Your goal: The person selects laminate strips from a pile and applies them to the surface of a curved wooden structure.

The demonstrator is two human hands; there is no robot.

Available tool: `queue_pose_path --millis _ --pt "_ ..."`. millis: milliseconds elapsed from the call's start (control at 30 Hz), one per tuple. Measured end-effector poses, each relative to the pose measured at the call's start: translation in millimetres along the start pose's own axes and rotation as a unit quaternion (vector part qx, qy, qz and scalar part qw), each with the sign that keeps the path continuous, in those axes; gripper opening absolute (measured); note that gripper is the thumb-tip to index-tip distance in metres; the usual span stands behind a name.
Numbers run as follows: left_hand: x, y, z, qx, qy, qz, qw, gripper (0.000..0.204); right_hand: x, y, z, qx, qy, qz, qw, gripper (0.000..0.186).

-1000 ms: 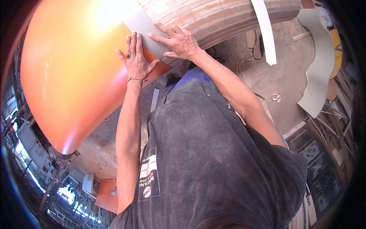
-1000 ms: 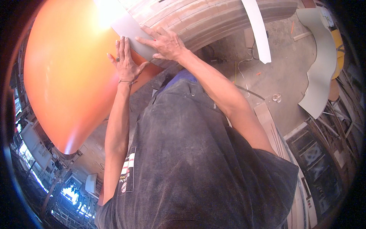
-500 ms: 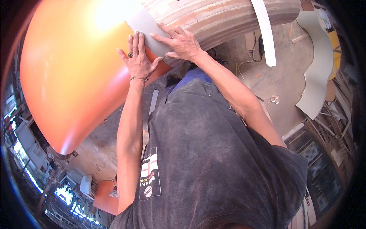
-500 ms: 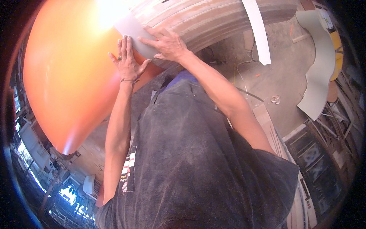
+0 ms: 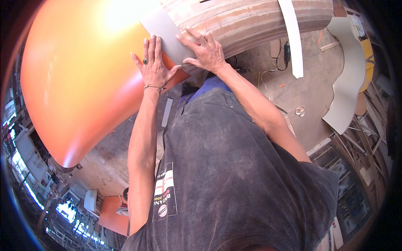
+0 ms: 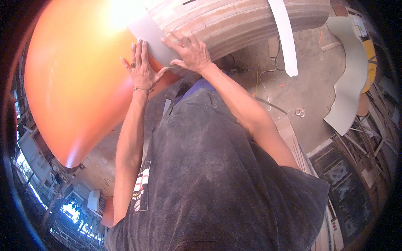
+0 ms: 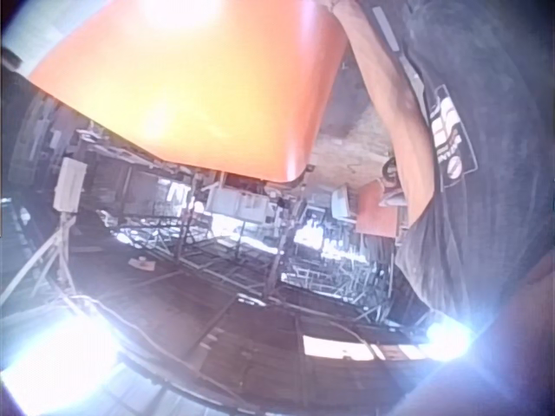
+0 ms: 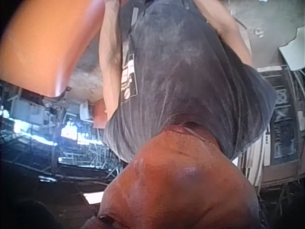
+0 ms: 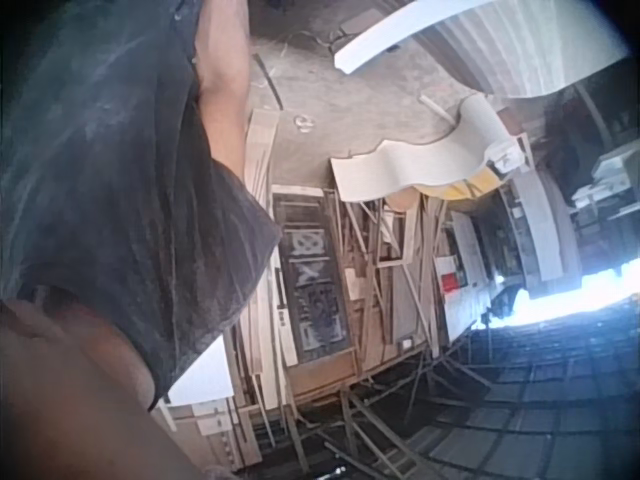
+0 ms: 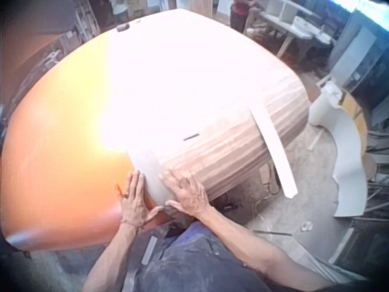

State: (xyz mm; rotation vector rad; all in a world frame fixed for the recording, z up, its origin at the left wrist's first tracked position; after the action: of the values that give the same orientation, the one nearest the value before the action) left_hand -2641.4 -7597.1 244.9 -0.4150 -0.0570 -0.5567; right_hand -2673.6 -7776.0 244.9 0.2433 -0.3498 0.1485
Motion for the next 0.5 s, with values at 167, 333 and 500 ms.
queue_pose_path --millis 167,333,500 --pt "-0.9 0.5 0.4 -0.001 0.010 0.013 1.000 0.130 -3.0 0.1 0.4 -0.001 0.004 0.000 1.000 0.092" --pt "-0.6 -0.7 0.8 -0.017 0.004 0.007 1.000 0.126 -3.2 -1.6 2.1 -0.017 -0.014 0.011 1.000 0.092" --pt "-1.3 1.8 -1.1 -0.025 0.004 0.008 1.000 0.123 -3.7 -1.3 0.1 -0.024 -0.019 0.016 0.999 0.093"
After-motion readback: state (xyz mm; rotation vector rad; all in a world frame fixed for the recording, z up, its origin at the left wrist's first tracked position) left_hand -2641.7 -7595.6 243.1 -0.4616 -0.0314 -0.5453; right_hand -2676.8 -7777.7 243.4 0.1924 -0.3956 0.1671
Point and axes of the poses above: each hand's wrist, its own x-axis towards the middle knuckle, its own z-axis out of the back of the hand, y = z × x, the point moved 9 cm from there along x, towards the middle knuckle, and after that the axes turned 13 degrees about -x, right-handed, at the moved point
